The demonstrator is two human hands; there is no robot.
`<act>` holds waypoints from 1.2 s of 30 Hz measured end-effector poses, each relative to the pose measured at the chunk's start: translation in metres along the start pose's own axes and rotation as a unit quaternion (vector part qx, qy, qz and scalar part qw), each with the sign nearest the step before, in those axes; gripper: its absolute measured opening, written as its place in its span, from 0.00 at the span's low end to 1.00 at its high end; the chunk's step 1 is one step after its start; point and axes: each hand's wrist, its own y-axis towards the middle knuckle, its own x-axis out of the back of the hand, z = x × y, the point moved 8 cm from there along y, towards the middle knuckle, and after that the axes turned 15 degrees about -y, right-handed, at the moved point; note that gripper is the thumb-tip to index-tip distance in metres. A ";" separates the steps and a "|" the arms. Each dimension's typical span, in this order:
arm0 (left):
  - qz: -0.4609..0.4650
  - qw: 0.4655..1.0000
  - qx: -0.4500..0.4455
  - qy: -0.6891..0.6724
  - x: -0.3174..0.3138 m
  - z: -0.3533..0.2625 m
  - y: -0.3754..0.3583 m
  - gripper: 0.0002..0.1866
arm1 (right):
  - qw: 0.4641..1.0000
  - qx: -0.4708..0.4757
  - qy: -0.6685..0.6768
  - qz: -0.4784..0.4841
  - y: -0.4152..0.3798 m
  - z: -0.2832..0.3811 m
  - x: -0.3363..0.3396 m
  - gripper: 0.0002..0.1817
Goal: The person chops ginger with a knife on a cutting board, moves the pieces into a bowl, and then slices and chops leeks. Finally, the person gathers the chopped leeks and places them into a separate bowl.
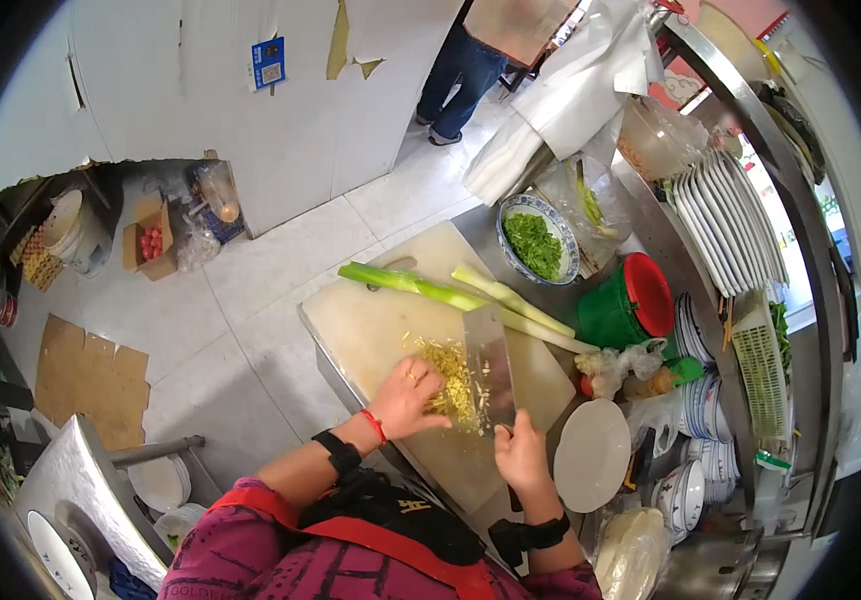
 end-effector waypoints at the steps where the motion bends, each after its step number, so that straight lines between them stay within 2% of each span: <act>1: 0.003 1.000 -0.002 0.000 0.001 0.004 0.007 0.14 | 1.000 -0.026 0.000 0.006 -0.002 -0.007 0.002 0.11; 3: -0.078 0.995 0.052 -0.034 0.014 0.027 0.021 0.10 | 1.000 -0.030 0.006 0.005 -0.006 -0.009 0.009 0.11; 4: -0.076 0.995 0.048 -0.034 0.012 0.041 0.023 0.10 | 1.000 -0.028 0.009 0.005 -0.006 -0.010 0.011 0.11; 6: -0.033 0.995 0.095 0.017 0.010 0.067 0.026 0.09 | 0.999 -0.032 0.014 0.014 -0.011 -0.013 0.008 0.10; 7: 0.063 0.982 0.179 -0.016 -0.001 0.067 0.019 0.09 | 0.999 -0.033 0.019 0.027 -0.013 -0.013 0.005 0.10; 8: 0.064 0.982 0.178 -0.016 -0.004 0.063 0.015 0.09 | 0.999 -0.034 0.020 0.025 -0.013 -0.013 0.005 0.10; 10: 0.078 0.982 0.097 -0.145 -0.014 0.041 -0.001 0.09 | 0.996 -0.047 0.034 0.068 -0.017 -0.010 -0.002 0.09; 11: 0.040 0.981 0.094 -0.164 -0.014 0.039 -0.007 0.09 | 0.996 -0.049 0.037 0.069 -0.017 -0.006 -0.004 0.09; 12: 0.042 0.981 0.096 -0.164 -0.013 0.032 -0.006 0.09 | 0.998 -0.026 0.018 0.063 -0.016 0.001 -0.003 0.09; 14: -0.052 0.988 0.056 -0.135 0.009 0.014 -0.004 0.09 | 0.998 -0.002 -0.002 0.059 -0.014 0.013 -0.001 0.09; 17: -0.004 0.995 0.030 -0.099 0.001 0.013 -0.009 0.09 | 0.997 0.032 -0.001 0.065 -0.009 0.032 0.003 0.10; 19: 0.009 0.995 0.027 -0.096 -0.007 0.021 -0.012 0.08 | 0.991 0.036 -0.018 0.127 -0.007 0.040 -0.006 0.10; 23: 0.041 0.993 0.029 -0.105 -0.015 0.026 -0.014 0.07 | 0.987 0.090 -0.054 0.119 -0.003 0.049 -0.013 0.09; 28: 0.026 0.995 0.009 -0.092 -0.014 0.026 -0.013 0.06 | 0.975 0.116 -0.085 0.167 -0.001 0.060 0.001 0.07; 33: 0.008 0.996 -0.007 -0.092 -0.011 0.021 -0.012 0.06 | 0.974 0.127 -0.089 0.164 0.017 0.056 -0.044 0.07; 35: 0.036 0.995 0.005 -0.096 -0.013 0.024 -0.013 0.06 | 0.979 0.122 -0.064 0.149 0.019 0.057 -0.036 0.07; 36: 0.037 0.995 0.005 -0.096 -0.013 0.025 -0.012 0.06 | 0.974 0.117 -0.072 0.183 0.017 0.062 -0.018 0.08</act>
